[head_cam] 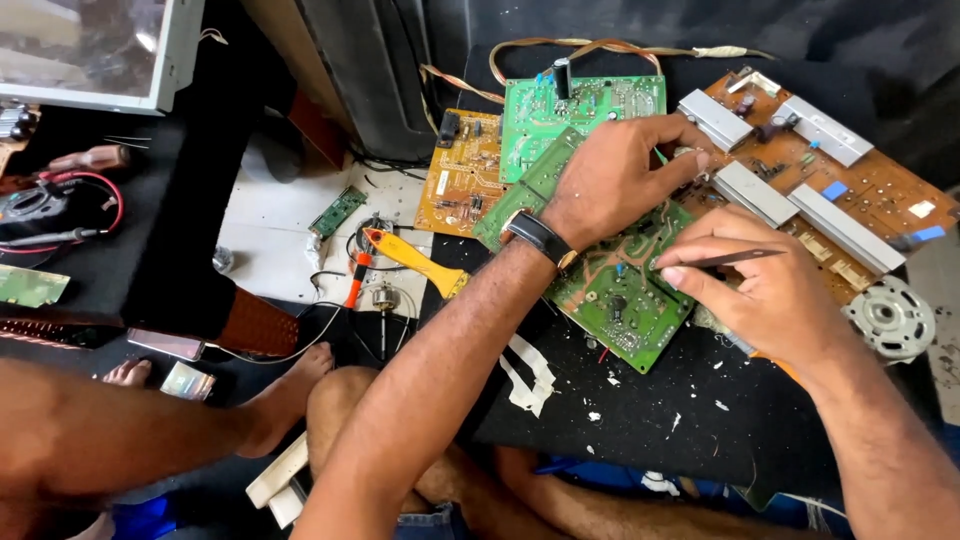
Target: Repairing and cleaning electronic circuit boards using small hand tools and scrapers.
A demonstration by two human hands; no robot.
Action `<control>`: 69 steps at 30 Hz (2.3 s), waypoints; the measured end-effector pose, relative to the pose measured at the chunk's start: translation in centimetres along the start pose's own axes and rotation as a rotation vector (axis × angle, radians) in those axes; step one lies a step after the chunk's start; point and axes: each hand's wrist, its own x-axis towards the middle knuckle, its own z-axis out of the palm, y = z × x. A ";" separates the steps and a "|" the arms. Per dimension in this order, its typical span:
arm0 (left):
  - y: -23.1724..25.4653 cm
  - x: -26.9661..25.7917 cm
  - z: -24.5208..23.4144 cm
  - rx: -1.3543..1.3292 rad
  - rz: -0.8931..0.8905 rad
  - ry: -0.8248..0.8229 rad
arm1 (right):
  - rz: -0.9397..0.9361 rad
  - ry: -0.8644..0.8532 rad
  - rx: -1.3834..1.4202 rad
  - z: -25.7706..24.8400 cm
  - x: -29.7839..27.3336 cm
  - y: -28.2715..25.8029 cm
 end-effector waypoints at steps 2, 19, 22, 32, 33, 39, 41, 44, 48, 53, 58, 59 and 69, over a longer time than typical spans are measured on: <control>0.0 0.0 0.1 0.000 0.007 0.003 | 0.002 -0.010 0.012 -0.2 0.0 -0.1; 0.7 -0.2 -0.6 -0.056 -0.004 -0.015 | -0.031 0.003 -0.024 -0.2 0.0 -0.2; 0.8 -0.1 -0.7 -0.043 0.017 -0.016 | -0.106 -0.110 0.057 -1.0 0.2 0.5; 0.7 0.0 -0.7 -0.070 0.007 -0.019 | -0.129 -0.070 0.191 -1.6 0.1 0.7; 0.6 0.0 -0.7 -0.105 -0.003 -0.015 | -0.135 -0.058 0.170 -1.5 0.1 0.5; 0.4 -0.2 -0.9 -0.218 -0.006 0.032 | -0.191 0.037 0.233 -1.3 -0.5 0.2; 1.0 0.0 -1.4 -0.246 0.011 0.036 | -0.206 0.074 0.234 -1.5 -0.5 0.5; 2.6 -0.1 -2.4 -0.301 0.006 0.018 | -0.205 0.116 0.261 -1.8 -0.5 1.1; 4.6 -1.7 -3.7 -0.017 0.032 -0.112 | -0.286 0.222 0.140 -1.2 -0.3 3.1; 5.8 -5.1 -3.1 0.359 -0.079 -0.248 | -0.284 0.236 -0.144 -0.8 -0.5 3.2; 5.3 -6.8 -1.8 0.666 0.177 -0.228 | -0.247 0.213 -0.176 -0.4 0.1 4.2; 5.9 -7.1 -1.8 0.671 0.176 -0.230 | -0.248 0.215 -0.170 -0.3 0.0 4.4; 7.4 -7.6 -3.3 0.540 0.237 -0.292 | -0.184 0.201 -0.260 0.3 0.6 6.2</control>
